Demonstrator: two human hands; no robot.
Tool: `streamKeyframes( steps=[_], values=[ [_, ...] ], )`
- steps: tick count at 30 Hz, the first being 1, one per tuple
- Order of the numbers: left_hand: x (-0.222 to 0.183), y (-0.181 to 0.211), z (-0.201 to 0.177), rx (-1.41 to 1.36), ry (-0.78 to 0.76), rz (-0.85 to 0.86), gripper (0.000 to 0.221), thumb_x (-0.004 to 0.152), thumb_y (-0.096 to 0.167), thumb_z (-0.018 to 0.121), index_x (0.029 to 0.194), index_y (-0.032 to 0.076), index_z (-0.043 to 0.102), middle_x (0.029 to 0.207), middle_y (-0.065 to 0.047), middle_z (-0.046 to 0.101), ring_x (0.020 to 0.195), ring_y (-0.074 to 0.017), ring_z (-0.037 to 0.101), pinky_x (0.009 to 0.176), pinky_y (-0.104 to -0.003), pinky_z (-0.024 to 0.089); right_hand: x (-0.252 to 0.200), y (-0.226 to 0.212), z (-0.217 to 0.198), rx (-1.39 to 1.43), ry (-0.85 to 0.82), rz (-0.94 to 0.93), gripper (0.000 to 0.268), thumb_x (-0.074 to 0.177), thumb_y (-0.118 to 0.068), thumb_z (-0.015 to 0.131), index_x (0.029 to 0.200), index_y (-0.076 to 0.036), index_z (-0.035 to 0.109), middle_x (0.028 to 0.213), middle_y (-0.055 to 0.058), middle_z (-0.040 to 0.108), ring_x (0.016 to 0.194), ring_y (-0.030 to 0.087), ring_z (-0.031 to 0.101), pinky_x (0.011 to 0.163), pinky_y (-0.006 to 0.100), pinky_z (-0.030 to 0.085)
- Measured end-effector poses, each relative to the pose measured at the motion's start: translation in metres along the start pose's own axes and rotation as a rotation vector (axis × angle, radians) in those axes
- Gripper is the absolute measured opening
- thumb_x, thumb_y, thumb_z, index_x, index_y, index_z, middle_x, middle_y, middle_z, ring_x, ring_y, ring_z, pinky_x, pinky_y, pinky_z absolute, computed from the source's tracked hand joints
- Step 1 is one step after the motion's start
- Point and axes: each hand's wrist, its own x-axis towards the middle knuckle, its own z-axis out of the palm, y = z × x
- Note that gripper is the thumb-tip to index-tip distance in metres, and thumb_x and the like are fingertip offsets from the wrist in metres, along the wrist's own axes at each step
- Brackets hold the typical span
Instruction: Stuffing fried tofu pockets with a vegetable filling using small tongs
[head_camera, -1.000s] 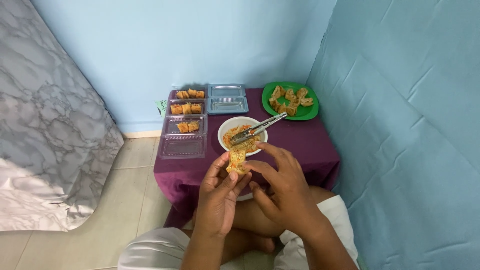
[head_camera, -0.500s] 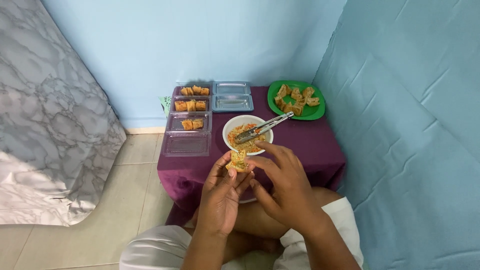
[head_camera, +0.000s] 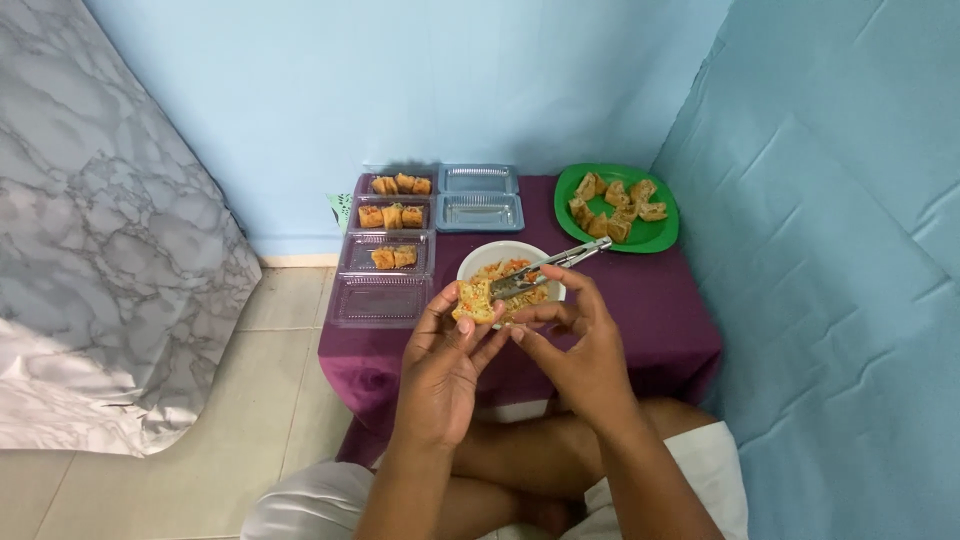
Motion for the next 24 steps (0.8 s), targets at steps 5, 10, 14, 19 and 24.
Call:
streamKeyframes(
  steps=[5,10,14,19,24],
  values=[
    [0.034,-0.006,0.001,0.095,0.198,-0.076,0.062,0.087,0.003,0.068,0.146,-0.003,0.048,0.132,-0.019,0.043,0.128,-0.0455,0.063,0.104,-0.056,0.053,0.042,0.041,0.001,-0.047,0.038,0.113,0.065,0.080,0.003,0.078,0.140,-0.008,0.056,0.079,0.010,0.078,0.072,0.015,0.065,0.071,0.028,0.048],
    [0.060,-0.006,-0.007,0.163,0.242,-0.096,0.065,0.089,0.009,0.069,0.149,-0.003,0.047,0.132,-0.019,0.042,0.128,-0.0470,0.063,0.105,-0.053,0.052,0.073,0.037,-0.012,-0.328,-0.009,0.075,0.046,0.087,-0.007,0.076,0.132,-0.017,0.071,0.082,0.012,0.081,0.075,0.023,0.074,0.072,0.034,0.055],
    [0.069,-0.010,-0.014,0.149,0.222,-0.108,0.063,0.092,0.011,0.064,0.149,-0.004,0.044,0.126,-0.019,0.050,0.119,-0.0428,0.067,0.101,-0.050,0.054,0.092,0.038,-0.022,-0.384,-0.156,-0.065,0.064,0.077,0.003,0.077,0.137,-0.014,0.065,0.104,0.011,0.080,0.087,0.024,0.074,0.078,0.037,0.057],
    [0.079,-0.016,-0.010,0.158,0.213,-0.126,0.060,0.093,0.010,0.059,0.149,-0.004,0.040,0.124,-0.021,0.054,0.119,-0.0400,0.067,0.105,-0.051,0.054,0.097,0.042,-0.026,-0.186,-0.268,-0.102,0.066,0.074,0.007,0.073,0.137,-0.010,0.061,0.107,0.008,0.078,0.091,0.014,0.073,0.077,0.026,0.060],
    [0.087,-0.021,0.005,0.438,0.206,-0.116,0.061,0.090,0.016,0.065,0.145,-0.004,0.046,0.124,-0.023,0.063,0.095,-0.0238,0.072,0.090,-0.035,0.058,0.103,0.070,-0.027,-0.037,-0.260,-0.119,0.063,0.078,0.007,0.078,0.137,-0.006,0.060,0.087,0.006,0.077,0.079,0.012,0.071,0.073,0.024,0.057]
  ],
)
